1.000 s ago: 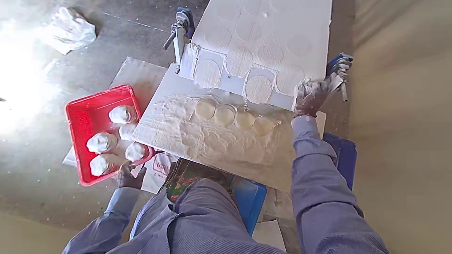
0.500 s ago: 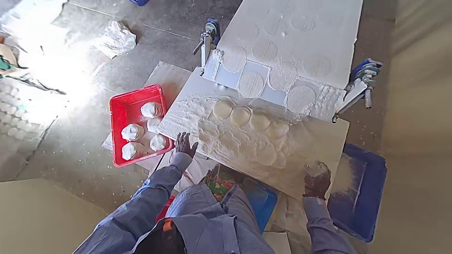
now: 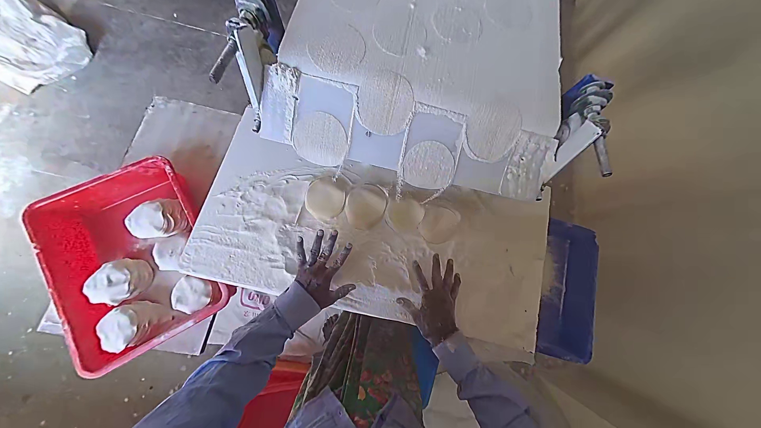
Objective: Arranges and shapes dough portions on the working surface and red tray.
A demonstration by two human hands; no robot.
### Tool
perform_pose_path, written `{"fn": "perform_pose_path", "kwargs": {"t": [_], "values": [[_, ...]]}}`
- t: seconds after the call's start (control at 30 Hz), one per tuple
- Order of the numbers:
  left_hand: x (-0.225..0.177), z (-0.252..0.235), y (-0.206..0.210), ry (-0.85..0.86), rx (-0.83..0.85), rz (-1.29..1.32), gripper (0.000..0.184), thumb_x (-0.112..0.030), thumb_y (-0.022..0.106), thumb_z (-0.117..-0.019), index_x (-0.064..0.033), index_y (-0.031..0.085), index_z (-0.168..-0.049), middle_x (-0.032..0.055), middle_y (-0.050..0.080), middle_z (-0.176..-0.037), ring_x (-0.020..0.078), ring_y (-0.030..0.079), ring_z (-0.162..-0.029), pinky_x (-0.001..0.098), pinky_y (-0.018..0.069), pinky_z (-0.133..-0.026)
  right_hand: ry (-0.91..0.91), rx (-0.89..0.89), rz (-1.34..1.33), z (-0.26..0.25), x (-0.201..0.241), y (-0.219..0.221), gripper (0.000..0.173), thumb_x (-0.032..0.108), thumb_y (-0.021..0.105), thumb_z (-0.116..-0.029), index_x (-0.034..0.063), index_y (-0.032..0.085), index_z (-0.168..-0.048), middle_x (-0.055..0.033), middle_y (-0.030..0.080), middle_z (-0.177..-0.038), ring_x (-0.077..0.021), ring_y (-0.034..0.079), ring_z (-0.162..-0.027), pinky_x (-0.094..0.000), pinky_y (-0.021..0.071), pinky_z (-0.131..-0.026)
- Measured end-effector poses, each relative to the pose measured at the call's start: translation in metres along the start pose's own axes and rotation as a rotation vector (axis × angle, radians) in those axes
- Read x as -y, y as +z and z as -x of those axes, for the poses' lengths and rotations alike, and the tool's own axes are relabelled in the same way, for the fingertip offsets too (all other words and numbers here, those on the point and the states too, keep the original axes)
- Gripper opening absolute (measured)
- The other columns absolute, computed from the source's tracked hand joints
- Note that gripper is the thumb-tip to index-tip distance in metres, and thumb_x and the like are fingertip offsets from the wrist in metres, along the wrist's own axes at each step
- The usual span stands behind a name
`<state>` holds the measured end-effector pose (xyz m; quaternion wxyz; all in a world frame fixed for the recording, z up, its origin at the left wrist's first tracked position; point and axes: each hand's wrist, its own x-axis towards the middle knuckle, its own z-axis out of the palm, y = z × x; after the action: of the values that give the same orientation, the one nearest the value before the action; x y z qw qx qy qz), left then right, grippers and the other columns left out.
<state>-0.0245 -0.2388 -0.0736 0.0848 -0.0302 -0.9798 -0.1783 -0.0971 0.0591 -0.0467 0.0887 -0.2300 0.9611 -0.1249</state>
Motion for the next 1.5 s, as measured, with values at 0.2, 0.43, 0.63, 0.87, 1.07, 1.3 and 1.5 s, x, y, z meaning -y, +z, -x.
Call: {"fn": "perform_pose_path", "kwargs": {"t": [0.2, 0.43, 0.63, 0.87, 1.07, 1.3, 1.5], "values": [[-0.01, -0.042, 0.012, 0.159, -0.261, -0.009, 0.086, -0.085, 0.036, -0.0876, -0.0188, 0.06, -0.137, 0.0248, 0.057, -0.139, 0.0468, 0.045, -0.138, 0.0719, 0.0244, -0.111, -0.016, -0.137, -0.069, -0.061, 0.021, -0.005, 0.09, 0.079, 0.062, -0.0791, 0.0173, 0.061, -0.144, -0.0329, 0.041, -0.155, -0.0633, 0.027, -0.145, -0.0756, 0.0216, -0.115], [0.022, -0.116, 0.032, -0.083, 0.239, -0.096, 0.099, -0.087, 0.054, -0.0783, -0.0356, 0.036, -0.16, 0.0177, 0.016, -0.171, 0.0549, 0.002, -0.154, 0.085, 0.0005, -0.11, -0.049, -0.012, 0.109, -0.143, 0.006, 0.02, 0.099, 0.083, 0.066, -0.0733, 0.0381, 0.04, -0.158, -0.02, 0.014, -0.171, -0.0536, 0.003, -0.155, -0.083, 0.0071, -0.112], [0.0, -0.063, 0.025, -0.042, 0.351, -0.087, 0.105, -0.094, 0.046, -0.0754, -0.031, 0.039, -0.16, 0.0189, 0.021, -0.169, 0.0587, 0.001, -0.152, 0.0858, 0.0022, -0.11, -0.023, 0.167, 0.141, -0.074, 0.026, 0.027, 0.113, 0.095, 0.056, -0.0669, 0.0372, 0.033, -0.161, -0.0194, 0.011, -0.172, -0.0542, 0.001, -0.155, -0.0836, 0.0067, -0.112], [-0.018, -0.005, 0.016, -0.054, 0.389, -0.074, 0.098, -0.086, 0.056, -0.0772, -0.0342, 0.039, -0.159, 0.0192, 0.02, -0.17, 0.0634, 0.004, -0.15, 0.0884, 0.0055, -0.106, 0.003, 0.251, 0.036, -0.015, 0.042, 0.017, 0.108, 0.091, 0.058, -0.0718, 0.0341, 0.035, -0.161, -0.0195, 0.013, -0.172, -0.0529, 0.001, -0.155, -0.0789, 0.0058, -0.116], [-0.011, 0.015, 0.001, -0.172, 0.051, 0.089, 0.083, -0.067, 0.055, -0.0908, -0.0175, 0.045, -0.156, 0.0254, 0.027, -0.166, 0.0533, 0.011, -0.154, 0.081, 0.0048, -0.115, 0.373, -0.295, -0.183, -0.018, -0.06, -0.026, 0.088, 0.05, 0.072, -0.087, 0.0037, 0.042, -0.155, -0.0266, 0.028, -0.165, -0.0488, 0.022, -0.153, -0.0653, 0.0214, -0.122], [0.016, 0.054, 0.003, -0.784, -0.205, 0.154, 0.083, -0.053, 0.04, -0.1014, 0.0064, 0.026, -0.158, 0.0327, 0.018, -0.165, 0.0485, 0.01, -0.156, 0.0585, 0.0087, -0.126, 0.305, -0.052, 0.106, -0.085, -0.12, -0.02, 0.053, 0.036, 0.066, -0.0966, 0.0069, 0.059, -0.141, -0.0278, 0.046, -0.151, -0.0499, 0.041, -0.14, -0.0669, 0.0366, -0.109], [0.018, 0.035, 0.023, -0.762, -0.279, 0.281, 0.086, -0.055, 0.036, -0.1038, 0.0111, 0.023, -0.157, 0.033, 0.023, -0.164, 0.044, 0.018, -0.156, 0.0491, 0.0142, -0.128, 0.762, 0.023, -0.29, -0.051, -0.109, -0.054, 0.043, 0.023, 0.065, -0.1017, -0.0076, 0.06, -0.131, -0.0335, 0.063, -0.126, -0.0469, 0.062, -0.118, -0.063, 0.046, -0.101]]}}
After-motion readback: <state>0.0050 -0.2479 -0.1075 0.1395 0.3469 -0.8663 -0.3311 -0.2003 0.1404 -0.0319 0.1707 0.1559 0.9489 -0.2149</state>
